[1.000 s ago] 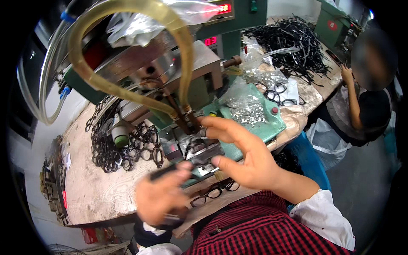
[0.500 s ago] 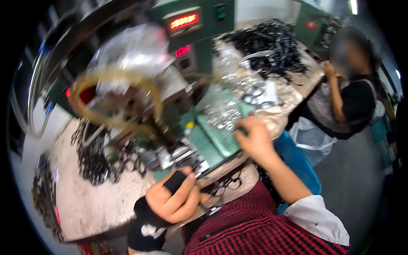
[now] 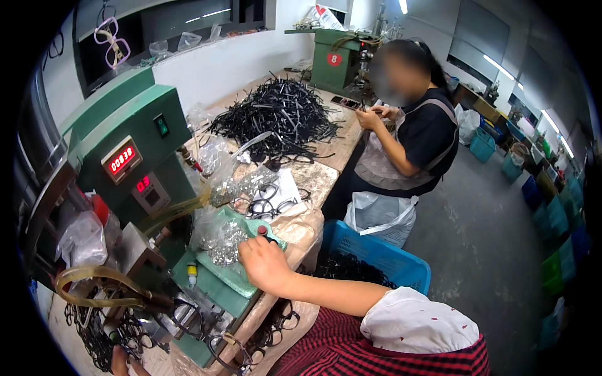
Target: The person repeatedly picks up black eyeglass frames from a pile, places them into a green press machine, and presses a red button to activate the machine. After each cycle, the person removes the frame and places it on the table. The process is repeated continuously throughout the clip.
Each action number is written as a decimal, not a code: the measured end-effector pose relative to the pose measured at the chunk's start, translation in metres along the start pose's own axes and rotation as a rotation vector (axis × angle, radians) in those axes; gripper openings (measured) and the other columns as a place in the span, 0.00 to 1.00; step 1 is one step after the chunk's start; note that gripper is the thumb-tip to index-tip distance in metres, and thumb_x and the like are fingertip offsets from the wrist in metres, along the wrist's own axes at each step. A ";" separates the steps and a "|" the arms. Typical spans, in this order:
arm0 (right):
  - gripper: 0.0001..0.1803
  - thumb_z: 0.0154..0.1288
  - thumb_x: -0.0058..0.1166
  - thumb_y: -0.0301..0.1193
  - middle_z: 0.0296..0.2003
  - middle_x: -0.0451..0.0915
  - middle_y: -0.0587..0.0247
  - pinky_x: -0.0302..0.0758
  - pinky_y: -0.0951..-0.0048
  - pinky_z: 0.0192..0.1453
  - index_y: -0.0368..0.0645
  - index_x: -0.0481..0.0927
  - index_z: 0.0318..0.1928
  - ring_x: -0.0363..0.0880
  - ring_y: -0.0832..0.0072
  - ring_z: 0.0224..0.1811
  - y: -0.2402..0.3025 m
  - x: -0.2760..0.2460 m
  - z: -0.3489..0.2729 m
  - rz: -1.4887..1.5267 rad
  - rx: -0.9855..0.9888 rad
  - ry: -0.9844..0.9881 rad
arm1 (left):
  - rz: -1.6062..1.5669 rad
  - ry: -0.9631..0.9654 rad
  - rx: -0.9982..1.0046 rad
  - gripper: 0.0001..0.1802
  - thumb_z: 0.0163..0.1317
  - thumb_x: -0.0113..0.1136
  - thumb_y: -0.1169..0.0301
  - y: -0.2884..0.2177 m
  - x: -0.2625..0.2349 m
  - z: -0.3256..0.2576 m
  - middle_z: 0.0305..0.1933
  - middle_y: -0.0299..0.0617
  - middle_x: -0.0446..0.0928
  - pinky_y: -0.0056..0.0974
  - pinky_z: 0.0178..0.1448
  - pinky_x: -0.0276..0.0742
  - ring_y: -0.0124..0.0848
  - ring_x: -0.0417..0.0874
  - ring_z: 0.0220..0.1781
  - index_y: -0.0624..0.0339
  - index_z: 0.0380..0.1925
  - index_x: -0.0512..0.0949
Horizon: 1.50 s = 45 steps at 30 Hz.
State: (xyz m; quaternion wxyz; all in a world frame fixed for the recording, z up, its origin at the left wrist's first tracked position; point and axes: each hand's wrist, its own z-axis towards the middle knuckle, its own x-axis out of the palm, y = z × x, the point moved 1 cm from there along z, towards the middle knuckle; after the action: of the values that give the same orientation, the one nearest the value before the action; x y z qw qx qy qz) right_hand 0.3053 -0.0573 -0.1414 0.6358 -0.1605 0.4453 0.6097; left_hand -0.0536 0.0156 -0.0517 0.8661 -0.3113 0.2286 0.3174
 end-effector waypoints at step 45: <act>0.23 0.63 0.54 0.21 0.55 0.82 0.49 0.76 0.66 0.63 0.38 0.78 0.60 0.82 0.62 0.57 0.100 -0.047 0.032 1.054 0.003 0.267 | -0.262 0.254 0.633 0.11 0.55 0.62 0.84 -0.081 0.003 0.011 0.46 0.58 0.82 0.49 0.52 0.88 0.53 0.87 0.45 0.71 0.39 0.81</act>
State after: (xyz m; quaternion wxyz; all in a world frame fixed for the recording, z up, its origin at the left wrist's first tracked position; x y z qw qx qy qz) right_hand 0.2324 -0.0424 -0.0540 0.1820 0.0096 0.5431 0.8197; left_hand 0.0066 -0.0252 -0.0138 0.9176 -0.0912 0.3794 0.0762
